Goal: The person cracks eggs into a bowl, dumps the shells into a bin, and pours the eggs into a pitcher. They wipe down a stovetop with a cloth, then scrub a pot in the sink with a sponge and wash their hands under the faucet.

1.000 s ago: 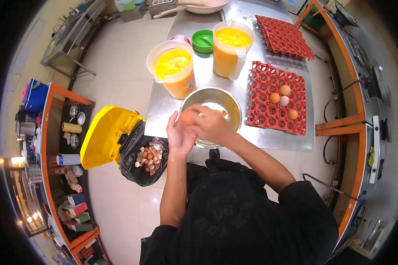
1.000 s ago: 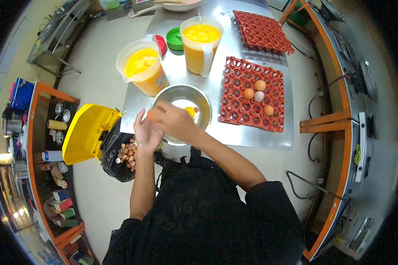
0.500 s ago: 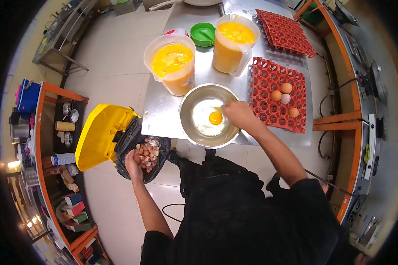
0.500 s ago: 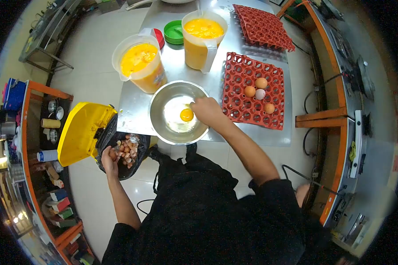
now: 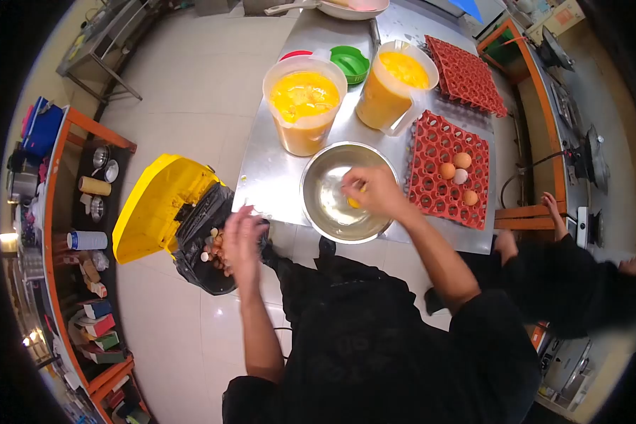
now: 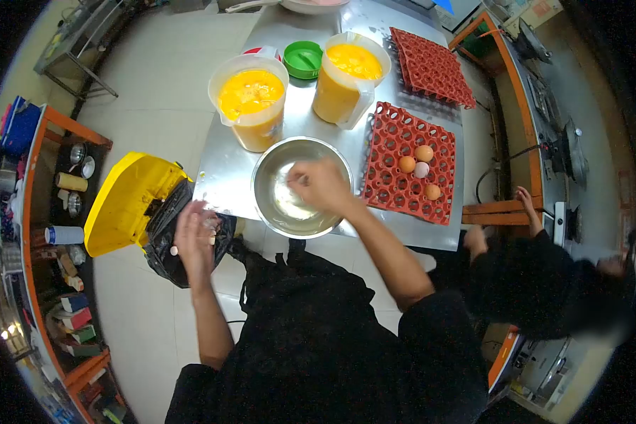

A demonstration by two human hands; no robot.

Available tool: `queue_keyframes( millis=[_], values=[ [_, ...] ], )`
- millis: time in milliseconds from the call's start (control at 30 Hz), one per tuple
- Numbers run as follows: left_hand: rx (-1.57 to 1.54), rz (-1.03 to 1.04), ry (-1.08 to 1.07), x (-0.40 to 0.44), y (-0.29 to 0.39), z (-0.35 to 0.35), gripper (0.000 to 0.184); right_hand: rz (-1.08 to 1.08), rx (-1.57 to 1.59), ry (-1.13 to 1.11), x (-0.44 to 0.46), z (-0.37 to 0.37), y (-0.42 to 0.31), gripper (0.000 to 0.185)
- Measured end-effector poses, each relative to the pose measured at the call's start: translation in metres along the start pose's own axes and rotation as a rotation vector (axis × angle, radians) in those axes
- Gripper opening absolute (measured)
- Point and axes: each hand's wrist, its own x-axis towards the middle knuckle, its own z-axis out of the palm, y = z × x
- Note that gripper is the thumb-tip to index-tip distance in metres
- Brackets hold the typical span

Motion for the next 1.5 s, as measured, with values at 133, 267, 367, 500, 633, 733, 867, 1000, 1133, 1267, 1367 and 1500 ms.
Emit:
queue_keyframes(
  millis=[133,267,367,500,633,733,867,1000,1133,1267,1367,1500],
  values=[
    [-0.827,-0.515,-0.123,-0.006,-0.006,0.068,0.046,-0.441,-0.123,0.129,-0.009,0.053,-0.049,0.013],
    [-0.781,-0.562,0.083,0.005,-0.012,0.064,0.027,-0.573,-0.134,0.181,-0.016,0.044,-0.077,0.02],
    [-0.808,-0.411,0.044,0.014,-0.023,0.015,0.03,-0.451,-0.002,0.481,-0.034,0.022,-0.04,0.029],
    [-0.676,-0.277,0.385,0.007,0.006,-0.038,0.032,0.761,-0.127,0.318,-0.066,-0.036,-0.002,0.041],
    [-0.168,-0.183,0.638,0.023,-0.042,-0.164,0.019,0.62,-0.067,0.277,-0.103,0.003,0.062,0.044],
    [1.281,0.062,0.545,0.03,-0.117,-0.266,0.05,0.757,0.62,0.308,-0.094,0.025,0.05,0.041],
    [1.501,-0.697,0.217,0.013,-0.112,-0.287,0.085,0.823,0.777,0.499,-0.091,0.041,0.038,0.024],
    [0.949,-0.537,0.131,0.014,-0.138,-0.382,0.067,0.832,0.824,0.634,-0.109,0.028,-0.003,0.023],
    [1.136,-0.833,0.122,0.005,-0.127,-0.433,0.048,0.792,0.671,0.794,-0.123,0.0,-0.053,0.024],
    [1.069,-1.018,0.155,0.002,-0.096,-0.445,0.037,0.654,0.449,0.916,-0.11,-0.043,-0.123,0.026],
    [0.994,-0.929,0.198,0.016,-0.095,-0.459,0.039,0.582,0.355,0.921,-0.085,-0.078,-0.149,0.026],
    [0.948,-0.852,0.143,0.037,-0.1,-0.459,0.036,0.437,0.274,0.908,-0.032,-0.099,-0.172,0.034]
  ],
)
